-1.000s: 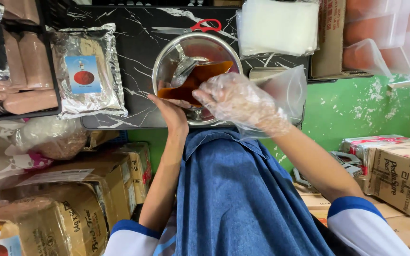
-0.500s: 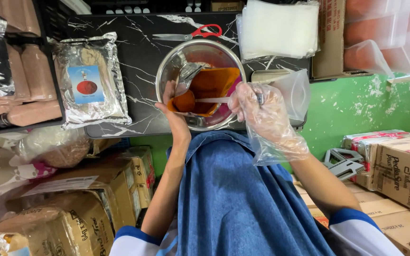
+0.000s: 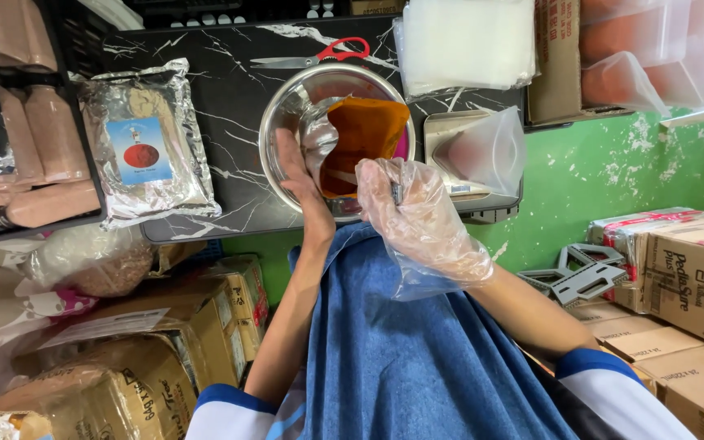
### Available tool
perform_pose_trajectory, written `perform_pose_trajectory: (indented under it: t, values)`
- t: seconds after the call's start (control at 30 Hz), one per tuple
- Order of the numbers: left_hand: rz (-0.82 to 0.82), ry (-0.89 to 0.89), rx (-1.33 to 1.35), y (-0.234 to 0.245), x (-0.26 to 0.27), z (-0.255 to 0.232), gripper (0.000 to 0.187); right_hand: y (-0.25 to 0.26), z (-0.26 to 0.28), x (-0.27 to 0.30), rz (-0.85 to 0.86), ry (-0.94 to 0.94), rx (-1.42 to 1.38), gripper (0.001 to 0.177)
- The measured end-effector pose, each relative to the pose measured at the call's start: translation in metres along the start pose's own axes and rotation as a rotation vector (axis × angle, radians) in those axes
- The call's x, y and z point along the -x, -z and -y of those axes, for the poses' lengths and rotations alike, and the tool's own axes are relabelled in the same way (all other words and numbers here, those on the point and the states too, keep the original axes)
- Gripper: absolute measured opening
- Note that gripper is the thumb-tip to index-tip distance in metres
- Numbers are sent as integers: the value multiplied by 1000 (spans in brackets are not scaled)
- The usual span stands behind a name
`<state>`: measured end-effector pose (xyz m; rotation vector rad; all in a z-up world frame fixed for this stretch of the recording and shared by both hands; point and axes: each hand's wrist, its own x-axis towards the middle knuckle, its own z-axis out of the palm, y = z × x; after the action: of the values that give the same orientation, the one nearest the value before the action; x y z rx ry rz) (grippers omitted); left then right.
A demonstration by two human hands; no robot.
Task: The person fills small plastic bags with a red powdered substance from a metal bowl, weighing them on a digital scale and then cutting the bags with scissors.
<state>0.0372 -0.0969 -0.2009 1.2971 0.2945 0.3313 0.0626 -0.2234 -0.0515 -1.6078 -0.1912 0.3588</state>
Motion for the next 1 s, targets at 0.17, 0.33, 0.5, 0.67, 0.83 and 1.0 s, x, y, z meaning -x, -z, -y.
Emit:
perform_pose_trajectory:
  t: [0.17, 0.33, 0.5, 0.67, 0.83, 1.0]
  values:
    - [83, 18, -2, -22, 1, -39, 95, -3, 12, -3, 36, 28, 41, 35]
    - [82, 20, 21, 7, -4, 3, 96, 5, 26, -9, 80, 97, 90, 34]
    - [7, 90, 142, 26, -16, 16, 97, 30, 0, -17, 7, 218, -9, 44]
    - [22, 194, 3, 9, -15, -17, 88, 35, 10, -11, -85, 76, -174, 40]
    - [86, 171, -80, 16, -16, 11, 90, 28, 6, -3, -23, 131, -185, 26]
    - [98, 102, -89, 11, -12, -6, 88, 29, 1, -2, -164, 55, -213, 34]
